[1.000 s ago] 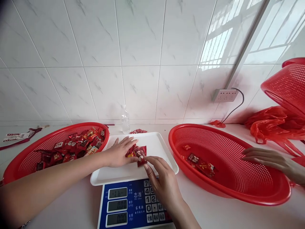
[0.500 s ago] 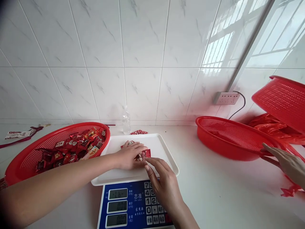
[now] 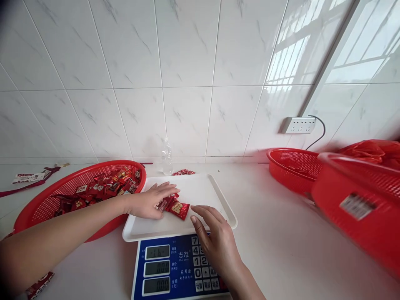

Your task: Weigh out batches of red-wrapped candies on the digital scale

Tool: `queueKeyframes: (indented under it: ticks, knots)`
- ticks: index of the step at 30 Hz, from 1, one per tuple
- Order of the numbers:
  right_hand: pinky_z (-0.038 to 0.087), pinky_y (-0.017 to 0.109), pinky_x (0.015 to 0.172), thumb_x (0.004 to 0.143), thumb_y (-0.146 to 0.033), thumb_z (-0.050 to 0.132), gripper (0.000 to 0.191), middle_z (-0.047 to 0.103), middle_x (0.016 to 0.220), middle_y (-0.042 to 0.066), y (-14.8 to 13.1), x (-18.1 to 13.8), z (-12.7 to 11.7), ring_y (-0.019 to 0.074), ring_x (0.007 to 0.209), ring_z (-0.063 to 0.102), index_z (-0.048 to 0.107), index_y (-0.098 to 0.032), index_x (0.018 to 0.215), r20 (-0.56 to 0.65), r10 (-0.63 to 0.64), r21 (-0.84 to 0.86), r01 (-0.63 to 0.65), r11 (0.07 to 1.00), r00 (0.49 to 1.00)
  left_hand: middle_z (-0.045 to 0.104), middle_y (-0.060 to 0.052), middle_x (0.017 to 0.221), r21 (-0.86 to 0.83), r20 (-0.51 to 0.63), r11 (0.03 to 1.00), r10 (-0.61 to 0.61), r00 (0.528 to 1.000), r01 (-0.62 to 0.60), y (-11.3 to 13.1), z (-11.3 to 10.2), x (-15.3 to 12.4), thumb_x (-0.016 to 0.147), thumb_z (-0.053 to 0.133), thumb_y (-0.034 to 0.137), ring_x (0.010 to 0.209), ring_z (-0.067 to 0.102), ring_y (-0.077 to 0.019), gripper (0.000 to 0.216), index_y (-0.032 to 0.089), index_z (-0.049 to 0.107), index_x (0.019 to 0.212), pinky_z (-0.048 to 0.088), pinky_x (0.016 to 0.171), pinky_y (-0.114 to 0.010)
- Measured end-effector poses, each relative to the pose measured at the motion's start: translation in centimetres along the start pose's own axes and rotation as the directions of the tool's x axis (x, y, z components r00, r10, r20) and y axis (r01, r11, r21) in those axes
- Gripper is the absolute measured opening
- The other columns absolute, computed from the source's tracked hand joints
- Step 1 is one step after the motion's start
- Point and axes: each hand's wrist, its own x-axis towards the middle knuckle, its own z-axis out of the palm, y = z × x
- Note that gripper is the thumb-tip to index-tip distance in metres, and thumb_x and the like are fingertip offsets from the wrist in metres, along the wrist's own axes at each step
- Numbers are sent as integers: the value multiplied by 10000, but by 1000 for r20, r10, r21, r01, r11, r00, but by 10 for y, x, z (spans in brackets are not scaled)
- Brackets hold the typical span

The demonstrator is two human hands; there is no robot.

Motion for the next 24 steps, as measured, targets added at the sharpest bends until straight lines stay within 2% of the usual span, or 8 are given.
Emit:
queueKeyframes:
  ticks: [2,5,8,11,15,18,21,24]
  knots:
    - [590,332,691,947,-394,453,292,714,1013,89,0,0,0,234,932,676,675,-232,1044,-1,2,-7,-2,1000,1000,157,-89,1579,-28,-41,999,-30,999,29,-3,4,1,729,604,301,1442,37,-323,831,280,230,1471,76,1128,-596]
    - [592,328,681,946,-399,452,293,716,996,89,1,0,1,236,920,680,678,-230,1027,-7,-3,-1,3,1000,1000,150,-132,1575,-51,-98,996,-82,992,77,-5,15,6,798,559,500,1440,31,-337,783,250,235,1465,80,1117,-615]
    - [595,314,666,943,-391,460,282,717,984,80,3,0,3,226,906,684,679,-231,1021,-16,-9,17,9,1000,1000,156,-173,1566,-51,-168,995,-90,982,83,-4,25,15,815,440,687,1442,39,-334,823,212,253,1460,73,1116,-614]
    - [595,307,665,945,-381,464,271,715,990,79,3,0,3,220,912,680,677,-233,1022,-13,-12,27,13,1000,1000,162,-176,1565,-31,-216,997,-73,974,68,2,31,23,805,355,758,1442,46,-332,863,210,264,1466,56,1118,-611]
    - [596,306,655,946,-391,460,277,718,979,81,1,1,3,223,907,680,680,-235,1008,-13,-13,43,13,999,1000,292,-127,1531,77,-328,997,14,944,12,10,35,30,854,308,716,1436,116,-328,701,276,419,1389,19,1119,-614]
    - [597,304,656,944,-398,460,279,721,976,75,-1,1,2,222,899,685,681,-241,1010,-17,-15,57,16,998,1000,423,-102,1456,88,-349,996,43,936,-13,14,38,34,906,294,642,1402,244,-317,584,281,504,1315,75,1119,-608]
    - [598,306,653,940,-401,467,278,721,971,76,0,1,2,223,892,687,683,-238,1002,-29,-12,65,14,998,1000,486,-99,1404,-20,-386,999,17,922,-27,15,37,38,934,293,583,1349,350,-283,540,246,508,1297,161,1120,-571]
    - [598,312,654,938,-401,472,280,719,968,83,1,1,2,226,883,686,684,-229,1001,-36,-7,59,9,998,999,541,-102,1344,-177,-459,983,-42,888,-45,10,27,34,946,296,505,1278,446,-227,488,201,538,1241,282,1109,-441]
